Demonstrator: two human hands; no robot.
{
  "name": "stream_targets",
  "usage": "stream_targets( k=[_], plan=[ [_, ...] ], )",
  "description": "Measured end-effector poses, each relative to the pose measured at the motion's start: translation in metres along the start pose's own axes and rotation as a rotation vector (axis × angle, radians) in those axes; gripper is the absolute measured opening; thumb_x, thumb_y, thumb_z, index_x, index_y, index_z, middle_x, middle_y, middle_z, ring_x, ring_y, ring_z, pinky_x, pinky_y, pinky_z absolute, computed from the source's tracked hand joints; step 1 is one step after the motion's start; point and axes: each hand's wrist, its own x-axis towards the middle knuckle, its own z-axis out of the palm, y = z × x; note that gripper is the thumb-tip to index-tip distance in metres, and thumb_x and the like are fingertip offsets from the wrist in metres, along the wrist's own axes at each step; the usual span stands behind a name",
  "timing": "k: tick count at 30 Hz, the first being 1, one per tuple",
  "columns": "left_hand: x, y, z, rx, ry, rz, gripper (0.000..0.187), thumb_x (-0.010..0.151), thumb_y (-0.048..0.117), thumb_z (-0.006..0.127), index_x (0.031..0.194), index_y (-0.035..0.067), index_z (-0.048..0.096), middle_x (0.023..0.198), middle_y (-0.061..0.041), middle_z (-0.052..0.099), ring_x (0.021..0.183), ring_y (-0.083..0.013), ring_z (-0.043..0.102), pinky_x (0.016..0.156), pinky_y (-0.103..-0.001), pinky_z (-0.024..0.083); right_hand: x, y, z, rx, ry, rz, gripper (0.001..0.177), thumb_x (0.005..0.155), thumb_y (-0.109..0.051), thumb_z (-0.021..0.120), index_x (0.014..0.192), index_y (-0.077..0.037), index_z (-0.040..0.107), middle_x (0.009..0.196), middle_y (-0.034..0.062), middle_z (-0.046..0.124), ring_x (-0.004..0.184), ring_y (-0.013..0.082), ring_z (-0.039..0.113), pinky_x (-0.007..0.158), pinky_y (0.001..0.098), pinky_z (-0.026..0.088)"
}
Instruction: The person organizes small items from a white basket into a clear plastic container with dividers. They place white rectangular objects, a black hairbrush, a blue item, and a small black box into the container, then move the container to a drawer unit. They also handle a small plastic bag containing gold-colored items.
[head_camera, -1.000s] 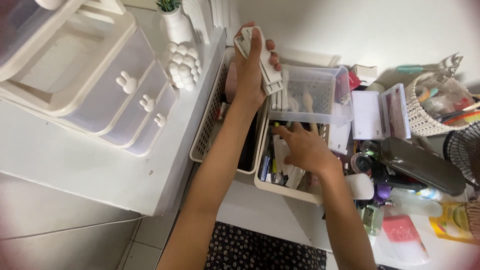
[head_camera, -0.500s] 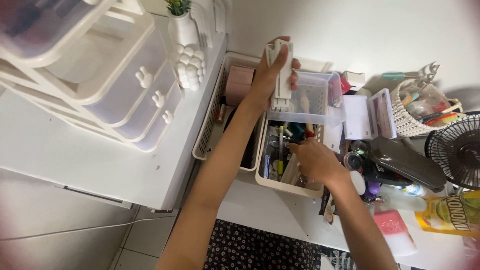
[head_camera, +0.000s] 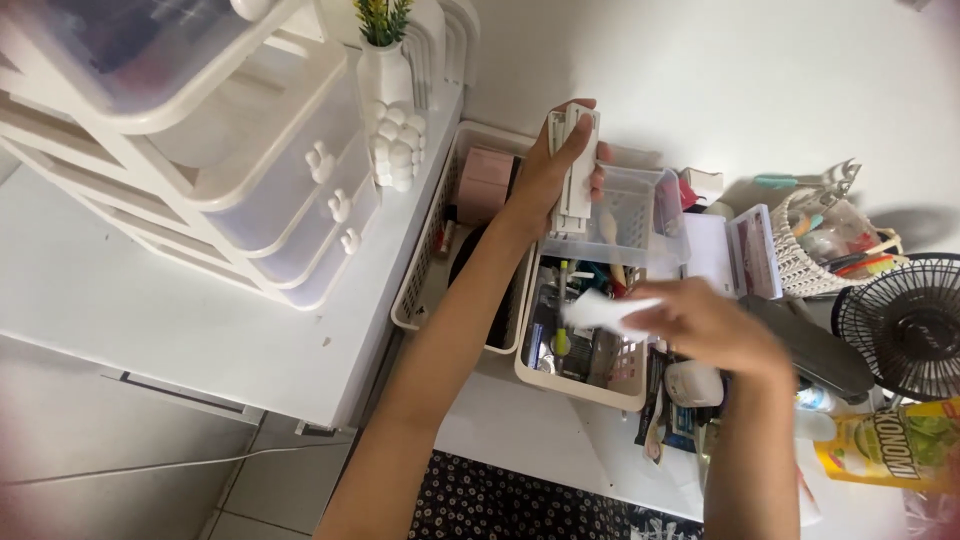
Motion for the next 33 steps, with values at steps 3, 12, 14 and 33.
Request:
stream_targets(
  k=[3, 12, 14, 33],
  plan=[
    [0.001, -0.002, 0.0, 0.007, 0.014, -0.006, 0.047, 0.1, 0.042, 0.068, 0.135, 0.018, 0.048, 0.086, -0.012, 0.071, 0.06, -0.0151, 0.068, 0.047, -0.028, 0.059, -0.01, 0.042, -0.01, 0.327, 0.387, -0.253, 0.009, 0.094, 0.003, 0.066, 0.096, 0.002, 0.074, 0.078, 0.013, 0.073, 0.073, 0.0193, 0.069, 0.07, 0.0419, 0.063],
    [-0.008, -0.018, 0.009, 0.16, -0.003, -0.009, 0.05, 0.094, 0.021, 0.076, 0.137, 0.016, 0.051, 0.087, -0.013, 0.066, 0.058, -0.0163, 0.062, 0.041, -0.027, 0.054, 0.059, 0.008, 0.026, 0.999, 0.833, -0.183, 0.015, 0.101, -0.005, 0.066, 0.115, 0.001, 0.069, 0.09, 0.0095, 0.069, 0.072, 0.0141, 0.071, 0.063, 0.0208, 0.064],
    [-0.008, -0.016, 0.015, 0.219, 0.009, 0.017, 0.056, 0.088, 0.018, 0.082, 0.136, 0.017, 0.053, 0.088, -0.012, 0.063, 0.057, -0.0169, 0.061, 0.039, -0.027, 0.053, 0.068, 0.02, 0.031, 0.975, 0.82, -0.176, 0.018, 0.1, -0.006, 0.067, 0.117, 0.001, 0.069, 0.092, 0.0112, 0.069, 0.072, 0.0154, 0.069, 0.063, 0.0211, 0.062],
    [-0.01, -0.03, 0.026, 0.302, 0.018, 0.133, 0.061, 0.093, 0.024, 0.078, 0.141, 0.016, 0.042, 0.085, -0.001, 0.059, 0.071, -0.0087, 0.065, 0.064, -0.025, 0.053, 0.081, 0.026, 0.038, 0.575, 0.919, -0.003, 0.021, 0.089, -0.017, 0.088, 0.096, -0.003, 0.075, 0.084, 0.0152, 0.071, 0.066, 0.0152, 0.065, 0.057, 0.0304, 0.054]
  ],
)
